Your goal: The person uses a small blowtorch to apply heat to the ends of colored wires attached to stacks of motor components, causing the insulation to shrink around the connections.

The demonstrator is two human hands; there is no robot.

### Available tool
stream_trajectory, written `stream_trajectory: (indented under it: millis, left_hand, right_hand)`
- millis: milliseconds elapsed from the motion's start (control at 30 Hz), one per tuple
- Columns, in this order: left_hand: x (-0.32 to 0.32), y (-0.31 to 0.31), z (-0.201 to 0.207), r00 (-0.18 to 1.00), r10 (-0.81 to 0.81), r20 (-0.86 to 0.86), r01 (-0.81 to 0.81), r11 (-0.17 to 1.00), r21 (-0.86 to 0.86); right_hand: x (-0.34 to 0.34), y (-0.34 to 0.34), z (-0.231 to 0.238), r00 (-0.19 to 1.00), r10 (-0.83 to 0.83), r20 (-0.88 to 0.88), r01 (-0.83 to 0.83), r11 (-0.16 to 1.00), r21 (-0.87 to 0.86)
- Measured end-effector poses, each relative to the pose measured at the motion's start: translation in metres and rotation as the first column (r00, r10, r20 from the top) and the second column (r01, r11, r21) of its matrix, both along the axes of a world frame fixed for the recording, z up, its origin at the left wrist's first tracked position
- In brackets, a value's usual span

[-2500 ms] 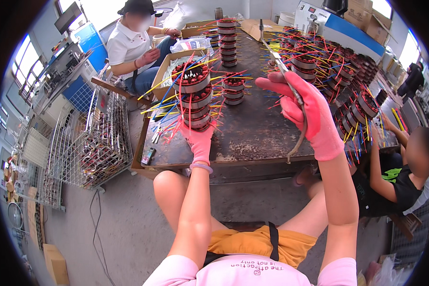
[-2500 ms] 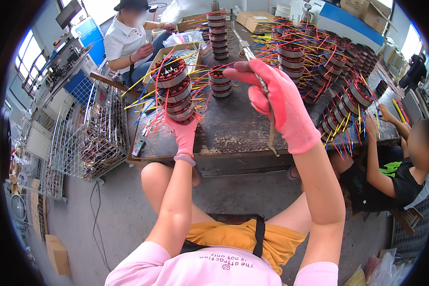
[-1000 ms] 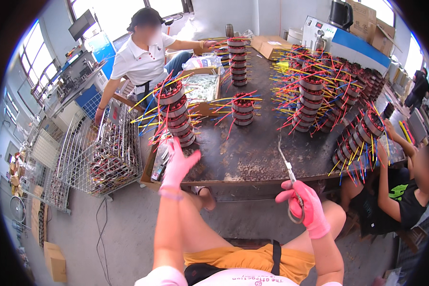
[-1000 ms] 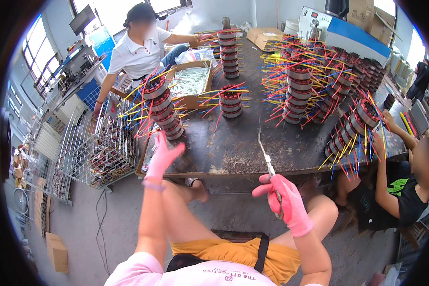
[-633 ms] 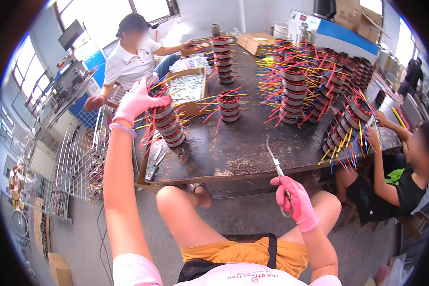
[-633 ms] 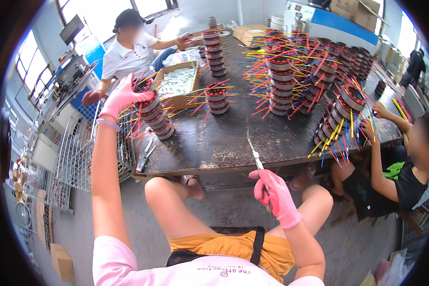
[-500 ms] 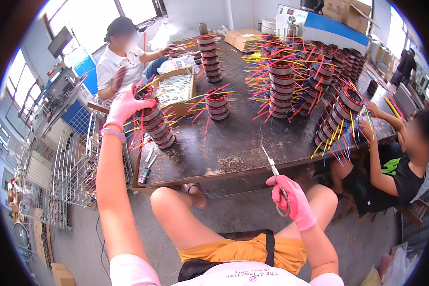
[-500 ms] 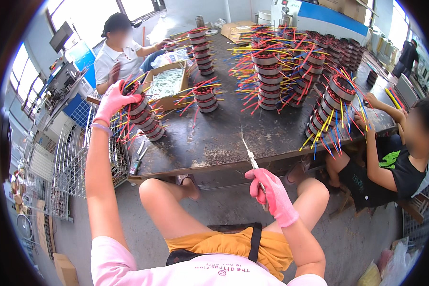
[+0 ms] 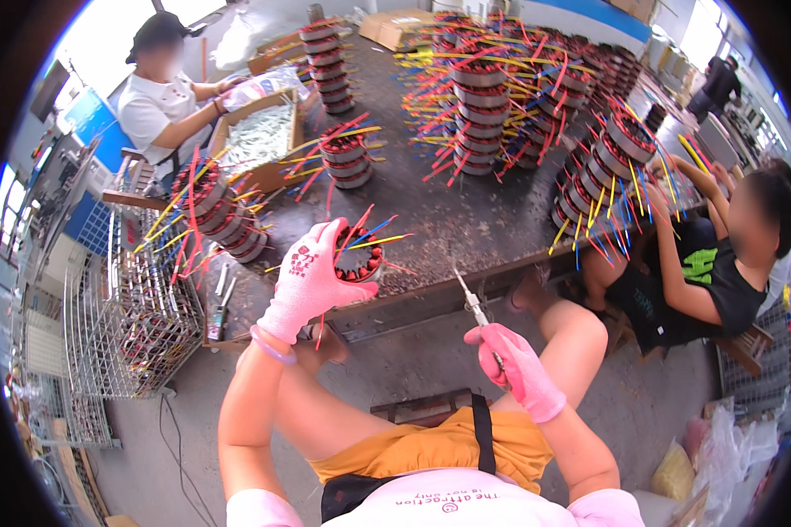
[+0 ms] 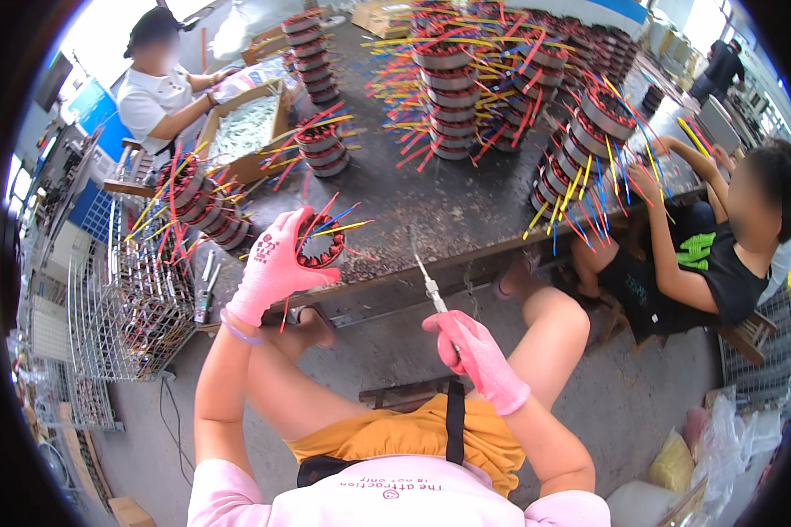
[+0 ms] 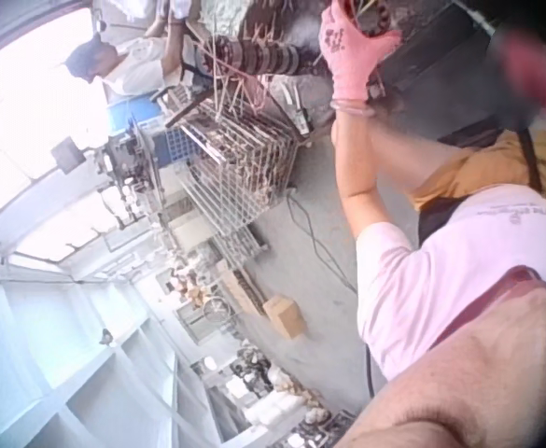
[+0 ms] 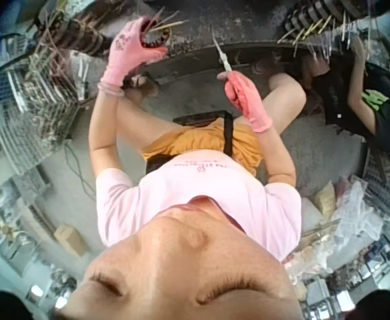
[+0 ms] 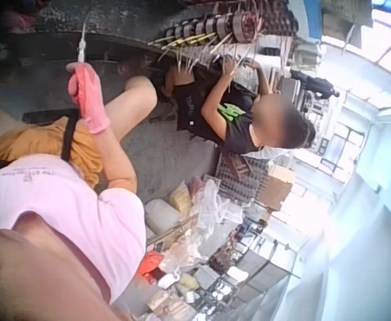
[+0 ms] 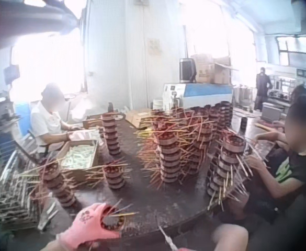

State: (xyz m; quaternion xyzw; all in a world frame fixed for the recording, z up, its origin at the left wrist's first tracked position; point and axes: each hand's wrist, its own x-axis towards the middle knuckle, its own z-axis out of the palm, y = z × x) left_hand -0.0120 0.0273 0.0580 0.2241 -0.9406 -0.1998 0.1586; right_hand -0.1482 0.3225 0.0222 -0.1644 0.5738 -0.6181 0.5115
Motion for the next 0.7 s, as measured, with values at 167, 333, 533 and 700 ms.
stream_trajectory:
  millis: [167, 333, 533, 700]
  left_hand:
    - [-0.003, -0.024, -0.056, 0.999, -0.005, 0.034, 0.007, 0.999, -0.050]
    - [-0.001, -0.026, -0.067, 0.998, -0.031, 0.059, 0.037, 0.995, -0.087]
    - [0.000, -0.030, -0.059, 0.994, -0.077, 0.077, 0.081, 0.996, -0.047]
    - [0.002, -0.033, -0.061, 0.992, -0.126, 0.022, 0.126, 0.992, -0.014]
  right_hand:
    - [0.005, -0.004, -0.015, 0.997, 0.067, 0.025, -0.070, 0.982, 0.174]
    - [0.014, -0.014, -0.023, 0.997, 0.075, 0.023, -0.078, 0.965, 0.250]
    - [0.025, -0.014, -0.029, 0.997, 0.044, 0.058, -0.060, 0.947, 0.314]
    - [0.037, -0.015, -0.036, 0.996, 0.051, 0.077, -0.066, 0.975, 0.210]
